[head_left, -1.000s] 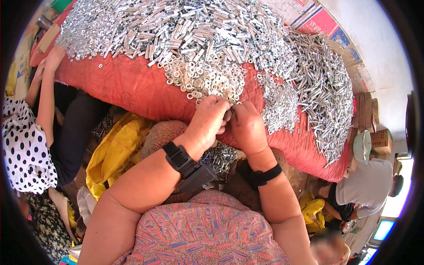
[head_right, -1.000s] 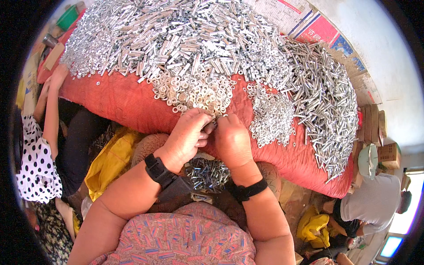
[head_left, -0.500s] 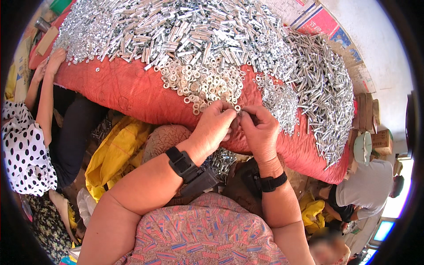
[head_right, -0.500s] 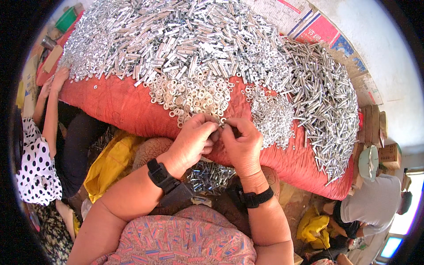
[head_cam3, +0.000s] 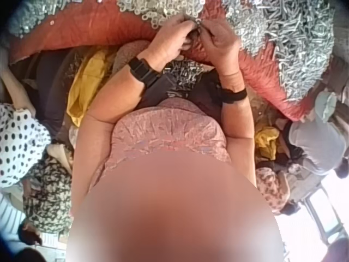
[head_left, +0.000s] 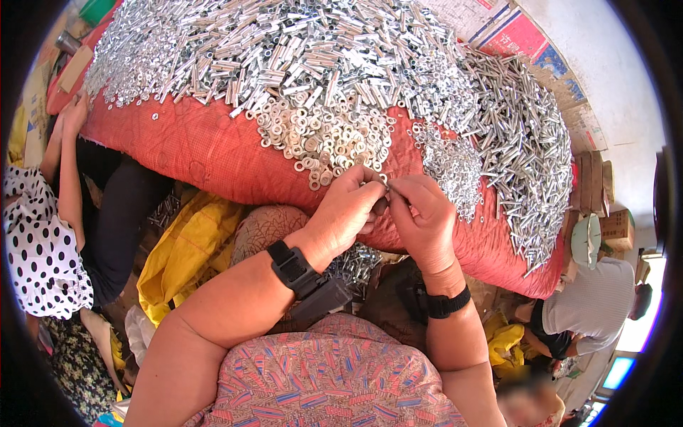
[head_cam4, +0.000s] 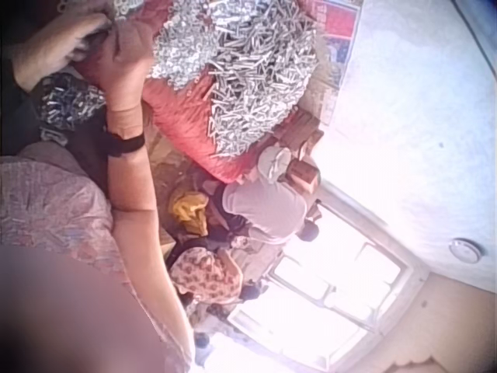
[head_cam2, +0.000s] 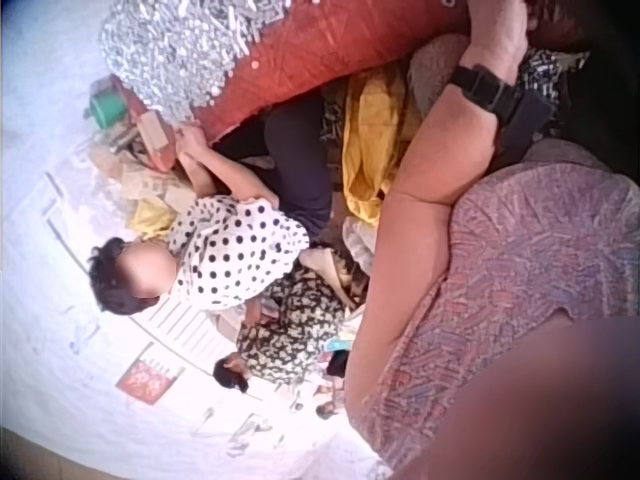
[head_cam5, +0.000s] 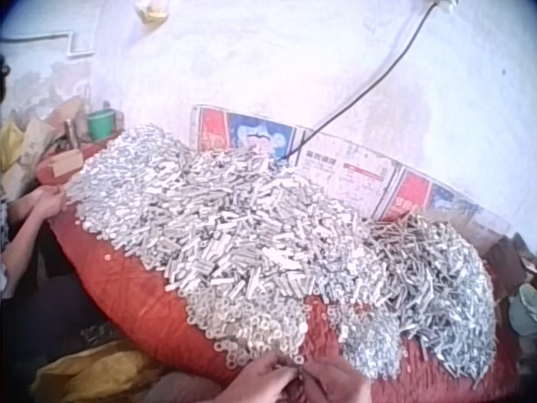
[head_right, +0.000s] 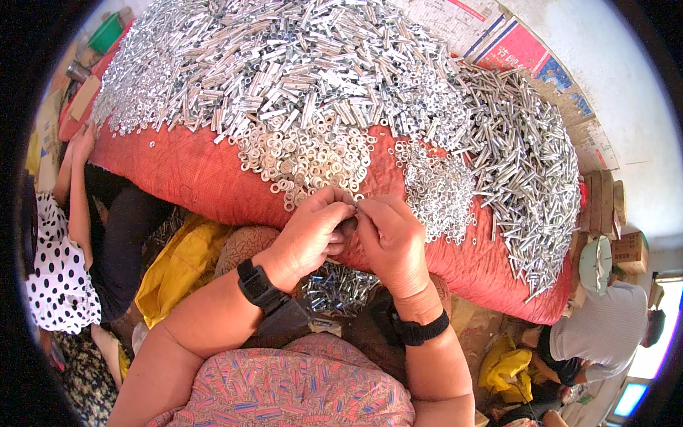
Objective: Sorting and assembling small metal washers and screws/bolts from a large pile into smaller groups.
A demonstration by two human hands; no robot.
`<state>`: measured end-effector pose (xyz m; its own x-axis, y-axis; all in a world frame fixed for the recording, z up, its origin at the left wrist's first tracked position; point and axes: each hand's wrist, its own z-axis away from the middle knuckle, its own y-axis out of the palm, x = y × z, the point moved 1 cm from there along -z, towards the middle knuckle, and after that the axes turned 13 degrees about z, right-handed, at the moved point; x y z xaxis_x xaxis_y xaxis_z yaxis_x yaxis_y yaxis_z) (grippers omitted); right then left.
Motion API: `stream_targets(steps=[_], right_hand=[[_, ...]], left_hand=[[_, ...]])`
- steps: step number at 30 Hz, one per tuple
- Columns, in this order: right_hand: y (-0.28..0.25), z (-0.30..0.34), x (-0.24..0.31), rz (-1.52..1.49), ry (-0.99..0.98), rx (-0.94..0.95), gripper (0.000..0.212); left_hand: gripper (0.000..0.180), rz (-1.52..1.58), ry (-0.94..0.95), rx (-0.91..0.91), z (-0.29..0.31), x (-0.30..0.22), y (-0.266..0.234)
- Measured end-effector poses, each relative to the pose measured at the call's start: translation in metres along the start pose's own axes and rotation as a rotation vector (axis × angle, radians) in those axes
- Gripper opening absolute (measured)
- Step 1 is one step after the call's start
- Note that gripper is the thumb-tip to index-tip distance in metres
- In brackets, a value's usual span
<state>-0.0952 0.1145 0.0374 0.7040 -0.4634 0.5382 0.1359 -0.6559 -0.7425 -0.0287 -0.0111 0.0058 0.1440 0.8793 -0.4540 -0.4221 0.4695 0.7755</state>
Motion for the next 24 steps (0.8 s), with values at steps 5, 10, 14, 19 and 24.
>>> stream_targets(steps=[5, 10, 14, 19, 24], right_hand=[[-0.013, 0.000, -0.008, -0.248, 0.205, 0.127, 0.013], [-0.015, 0.002, -0.002, -0.215, 0.206, 0.166, 0.012], [-0.020, 0.002, -0.004, -0.202, 0.183, 0.184, 0.013], [-0.025, 0.000, -0.002, -0.345, 0.339, 0.269, 0.013], [-0.023, 0.001, -0.018, -0.573, 0.557, 0.448, 0.013]], left_hand=[[0.005, -0.056, -0.008, 0.071, -0.001, 0.000, 0.002], [0.006, -0.071, -0.012, 0.111, 0.000, -0.002, 0.002], [0.006, -0.094, -0.018, 0.134, -0.002, 0.002, 0.002], [0.008, -0.133, -0.041, 0.166, 0.001, 0.001, 0.001], [0.013, -0.141, 0.009, 0.079, -0.003, 0.007, 0.005]])
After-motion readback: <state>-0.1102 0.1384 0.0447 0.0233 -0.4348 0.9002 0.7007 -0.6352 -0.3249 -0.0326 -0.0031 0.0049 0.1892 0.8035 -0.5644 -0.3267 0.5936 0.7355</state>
